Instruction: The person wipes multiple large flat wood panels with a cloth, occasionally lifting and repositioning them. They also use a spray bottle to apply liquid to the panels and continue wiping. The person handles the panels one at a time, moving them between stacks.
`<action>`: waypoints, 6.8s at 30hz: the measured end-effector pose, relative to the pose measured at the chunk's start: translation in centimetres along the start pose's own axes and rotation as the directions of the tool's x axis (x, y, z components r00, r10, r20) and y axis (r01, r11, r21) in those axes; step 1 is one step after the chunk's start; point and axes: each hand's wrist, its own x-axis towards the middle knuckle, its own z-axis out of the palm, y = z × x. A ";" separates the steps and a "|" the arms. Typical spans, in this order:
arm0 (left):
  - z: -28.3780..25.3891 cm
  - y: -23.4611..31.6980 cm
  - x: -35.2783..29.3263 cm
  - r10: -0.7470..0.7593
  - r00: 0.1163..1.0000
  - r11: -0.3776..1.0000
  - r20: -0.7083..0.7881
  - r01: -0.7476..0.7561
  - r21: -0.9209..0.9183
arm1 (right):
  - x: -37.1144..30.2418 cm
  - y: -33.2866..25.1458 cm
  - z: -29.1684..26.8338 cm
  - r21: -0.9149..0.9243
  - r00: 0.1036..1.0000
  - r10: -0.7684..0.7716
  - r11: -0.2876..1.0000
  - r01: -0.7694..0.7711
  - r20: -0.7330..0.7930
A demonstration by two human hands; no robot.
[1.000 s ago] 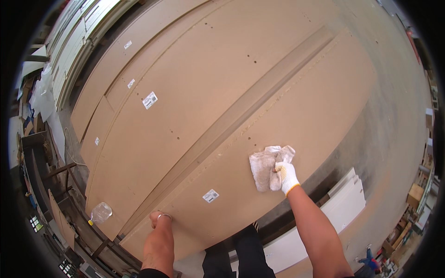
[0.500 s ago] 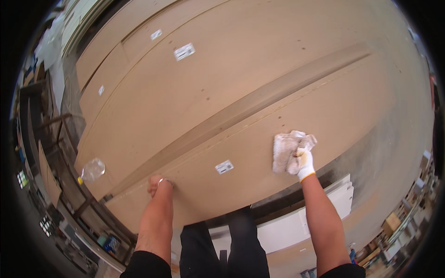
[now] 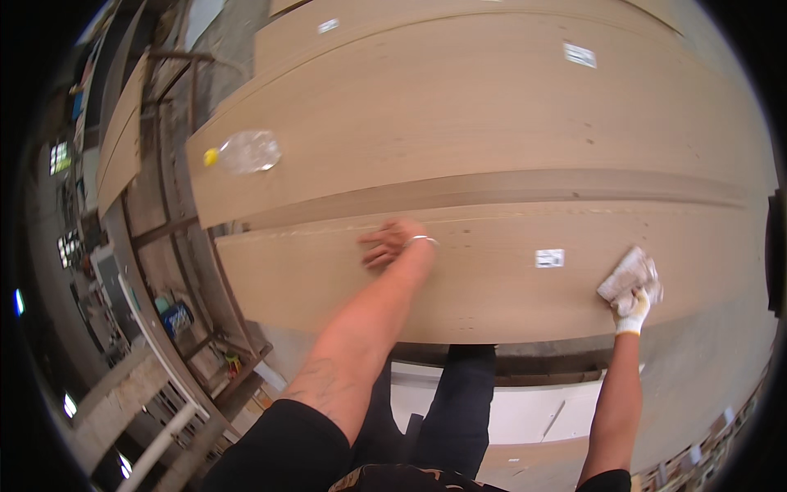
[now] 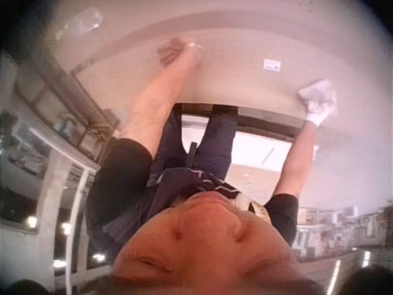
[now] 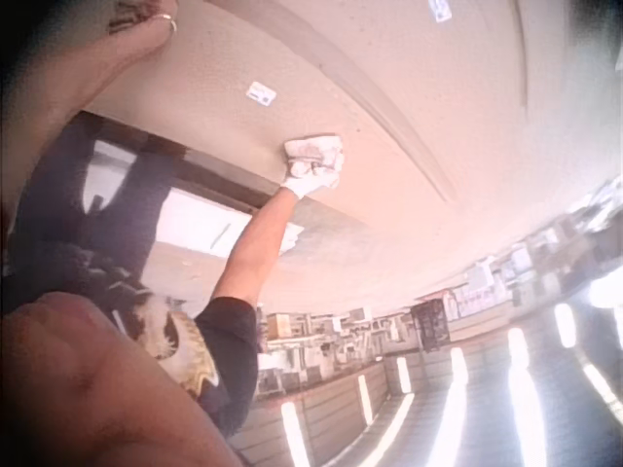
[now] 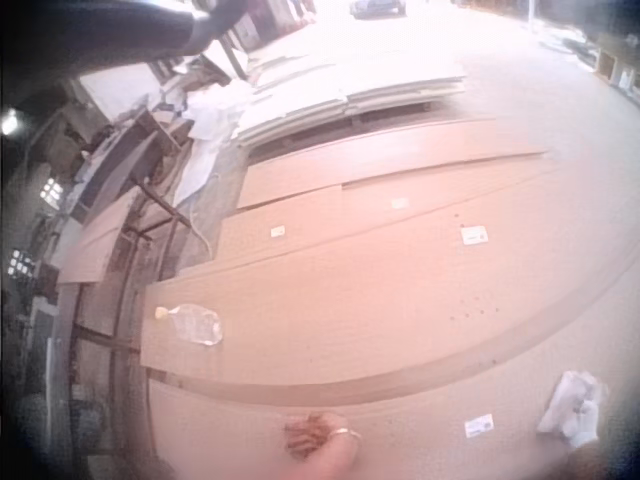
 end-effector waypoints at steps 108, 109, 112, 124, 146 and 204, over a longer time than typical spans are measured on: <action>-3.9 -32.7 46.4 0.855 -0.036 0.296 0.517 -0.785 -0.544 | -36.5 53.0 61.5 0.135 0.053 0.227 -0.733 0.666 0.972; -3.8 -32.7 46.5 0.872 -0.038 0.277 0.489 -0.784 -0.555 | -36.7 54.8 62.2 0.080 0.049 0.150 -0.743 0.665 0.987; -3.7 -32.9 46.8 0.887 -0.053 0.244 0.459 -0.789 -0.563 | -40.2 62.5 67.8 0.153 -0.073 0.150 -0.643 0.750 0.986; -4.5 -32.3 47.9 0.786 -0.150 0.284 0.600 -0.774 -0.566 | -51.6 77.4 66.0 0.726 -0.494 0.708 -0.039 0.687 0.505; -5.6 -38.0 43.8 0.894 -0.127 0.168 0.430 -0.794 -0.584 | -47.6 67.4 50.7 0.555 -0.519 0.611 0.152 0.818 0.598; -4.8 -10.7 -50.5 0.424 -0.897 -0.899 -0.123 -0.433 0.060 | -7.7 1.9 -5.6 -0.838 0.688 -0.687 0.217 0.501 0.233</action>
